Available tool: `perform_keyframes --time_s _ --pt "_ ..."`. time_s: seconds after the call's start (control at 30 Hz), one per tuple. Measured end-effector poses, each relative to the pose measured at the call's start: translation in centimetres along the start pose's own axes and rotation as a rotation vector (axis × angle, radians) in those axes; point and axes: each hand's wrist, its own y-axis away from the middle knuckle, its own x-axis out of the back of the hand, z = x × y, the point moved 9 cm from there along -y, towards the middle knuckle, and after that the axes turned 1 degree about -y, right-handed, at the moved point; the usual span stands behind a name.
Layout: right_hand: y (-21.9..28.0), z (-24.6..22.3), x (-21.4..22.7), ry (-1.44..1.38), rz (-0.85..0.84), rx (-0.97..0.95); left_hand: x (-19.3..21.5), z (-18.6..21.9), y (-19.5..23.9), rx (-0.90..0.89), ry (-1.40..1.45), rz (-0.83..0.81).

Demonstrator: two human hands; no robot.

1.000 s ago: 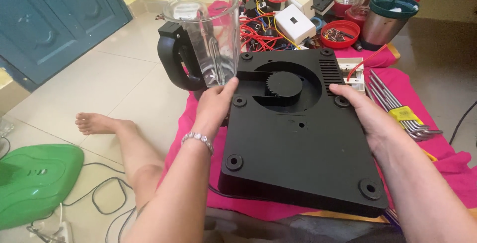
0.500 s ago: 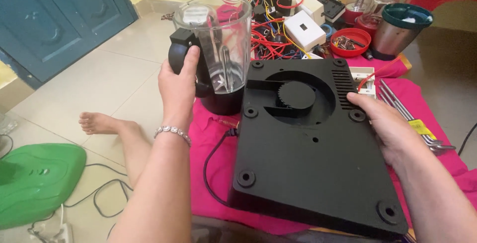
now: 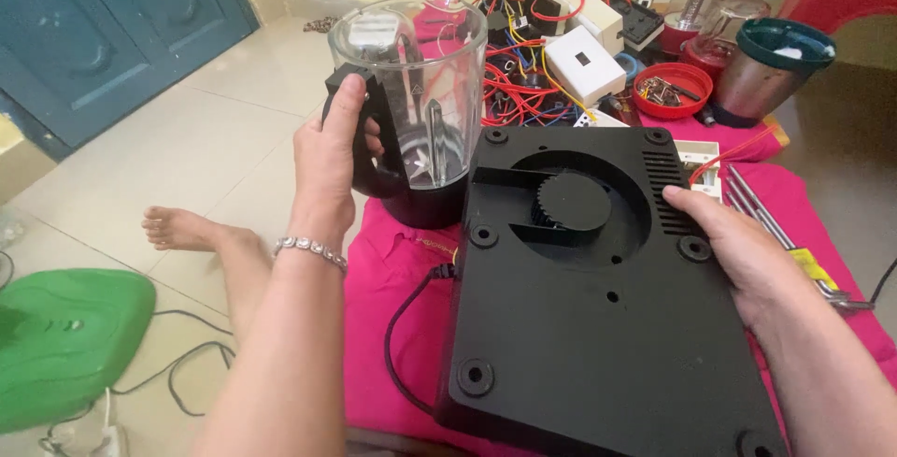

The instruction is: The person works on the base of a blender, manipulating internal wires and components. They use a screwdriver to tighten screws on the black plastic base while sitting on the floor.

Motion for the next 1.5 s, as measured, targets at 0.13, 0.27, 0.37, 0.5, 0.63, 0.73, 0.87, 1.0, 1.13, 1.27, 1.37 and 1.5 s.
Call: perform_keyframes --time_s 0.13,0.27,0.37,0.5,0.63,0.73,0.87,1.0,1.13,1.27,1.37,1.5 --pt "-1.4 0.9 0.3 -0.011 -0.036 -0.003 -1.0 1.1 0.2 -0.068 0.025 0.104" --pt "-0.9 0.8 0.1 -0.065 -0.058 -0.035 -2.1 3.9 -1.0 -0.145 0.091 0.191" --pt "-0.2 0.5 -0.6 -0.071 -0.075 -0.066 -2.4 5.4 -2.1 -0.174 0.112 0.235" --pt "0.7 -0.1 -0.8 -0.061 -0.050 -0.116 -3.1 5.4 -2.6 -0.154 0.062 0.227" --pt "-1.2 1.0 -0.6 -0.106 -0.105 -0.083 -4.3 5.8 -2.6 -0.210 0.066 0.204" --pt "-1.0 0.8 -0.5 -0.113 -0.082 -0.105 -5.4 5.7 -2.9 -0.203 0.113 0.195" --pt "0.3 0.0 -1.1 -0.082 -0.075 -0.150 -6.6 4.8 -4.2 -0.219 0.105 0.189" --pt "0.2 0.0 -1.0 -0.091 -0.062 -0.170 -7.2 4.7 -4.6 -0.236 0.118 0.186" --pt "-0.5 0.7 -1.0 -0.097 -0.068 -0.187 -7.0 3.7 -5.2 -0.259 0.132 0.194" --pt "0.3 -0.1 -1.3 -0.075 -0.025 -0.209 -8.1 3.4 -6.0 -0.263 0.138 0.183" --pt "0.4 -0.1 -1.1 -0.061 0.000 -0.220 -8.9 2.9 -6.9 -0.264 0.097 0.202" --pt "0.1 0.1 -1.0 -0.082 0.015 -0.228 -10.3 2.3 -8.5 -0.293 0.029 0.197"
